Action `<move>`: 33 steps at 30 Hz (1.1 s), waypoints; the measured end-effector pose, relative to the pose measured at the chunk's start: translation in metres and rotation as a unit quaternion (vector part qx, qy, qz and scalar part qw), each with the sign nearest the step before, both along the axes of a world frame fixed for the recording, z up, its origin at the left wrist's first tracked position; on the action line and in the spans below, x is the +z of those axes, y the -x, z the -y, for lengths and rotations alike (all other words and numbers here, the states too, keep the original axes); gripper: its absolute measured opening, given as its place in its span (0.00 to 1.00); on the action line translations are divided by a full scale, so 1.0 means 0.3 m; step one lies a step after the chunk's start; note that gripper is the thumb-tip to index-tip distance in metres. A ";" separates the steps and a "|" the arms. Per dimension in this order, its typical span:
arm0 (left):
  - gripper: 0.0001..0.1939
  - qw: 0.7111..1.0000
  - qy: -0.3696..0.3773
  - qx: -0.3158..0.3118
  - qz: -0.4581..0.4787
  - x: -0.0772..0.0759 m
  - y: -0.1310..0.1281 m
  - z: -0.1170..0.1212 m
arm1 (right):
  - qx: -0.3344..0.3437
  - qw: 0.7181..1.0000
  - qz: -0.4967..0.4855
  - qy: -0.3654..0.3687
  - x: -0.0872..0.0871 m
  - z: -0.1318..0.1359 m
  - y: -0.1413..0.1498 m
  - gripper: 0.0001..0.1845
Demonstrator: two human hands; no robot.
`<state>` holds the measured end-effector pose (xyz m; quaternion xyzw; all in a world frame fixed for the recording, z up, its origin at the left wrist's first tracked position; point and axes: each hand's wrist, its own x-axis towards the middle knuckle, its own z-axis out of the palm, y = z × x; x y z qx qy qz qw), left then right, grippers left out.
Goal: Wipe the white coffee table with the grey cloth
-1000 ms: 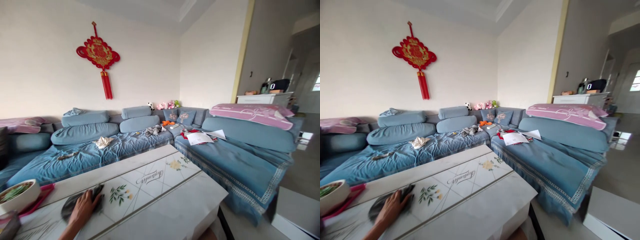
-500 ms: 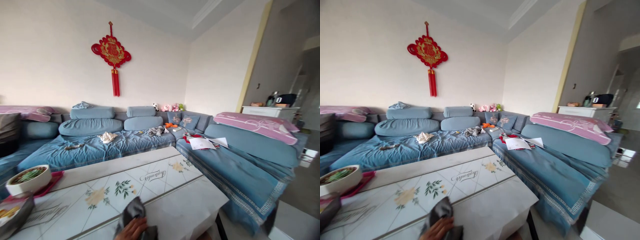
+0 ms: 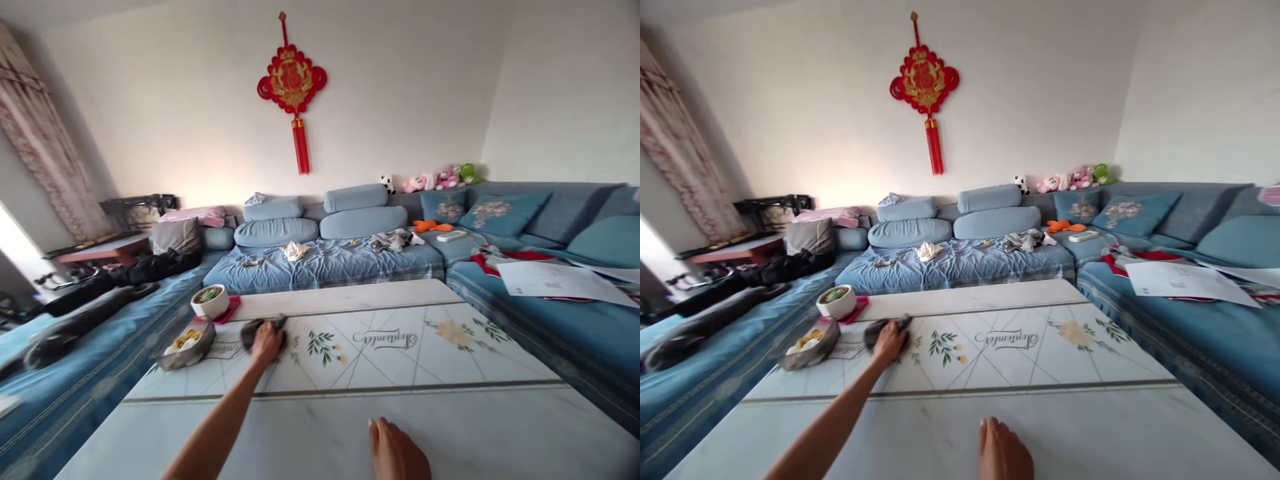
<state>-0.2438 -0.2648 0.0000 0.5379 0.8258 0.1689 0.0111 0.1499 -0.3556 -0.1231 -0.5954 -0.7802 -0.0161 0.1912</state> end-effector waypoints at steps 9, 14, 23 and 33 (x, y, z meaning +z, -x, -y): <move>0.38 0.926 -0.002 -0.374 0.061 -0.171 -0.660 -0.100 | 0.014 0.998 -0.057 -0.007 -0.046 -0.017 -0.091 0.27; 0.42 0.877 -0.035 -0.463 0.125 -0.254 -0.458 0.354 | 0.029 0.994 -0.091 0.051 -0.066 -0.046 -0.154 0.27; 0.31 0.989 -0.090 -0.112 0.023 -0.324 0.309 0.908 | -0.084 0.978 -0.131 0.140 0.010 -0.063 -0.146 0.27; 0.41 0.955 -0.061 -0.265 0.119 -0.271 -0.170 0.593 | -0.069 0.993 -0.036 0.094 0.125 -0.006 -0.106 0.27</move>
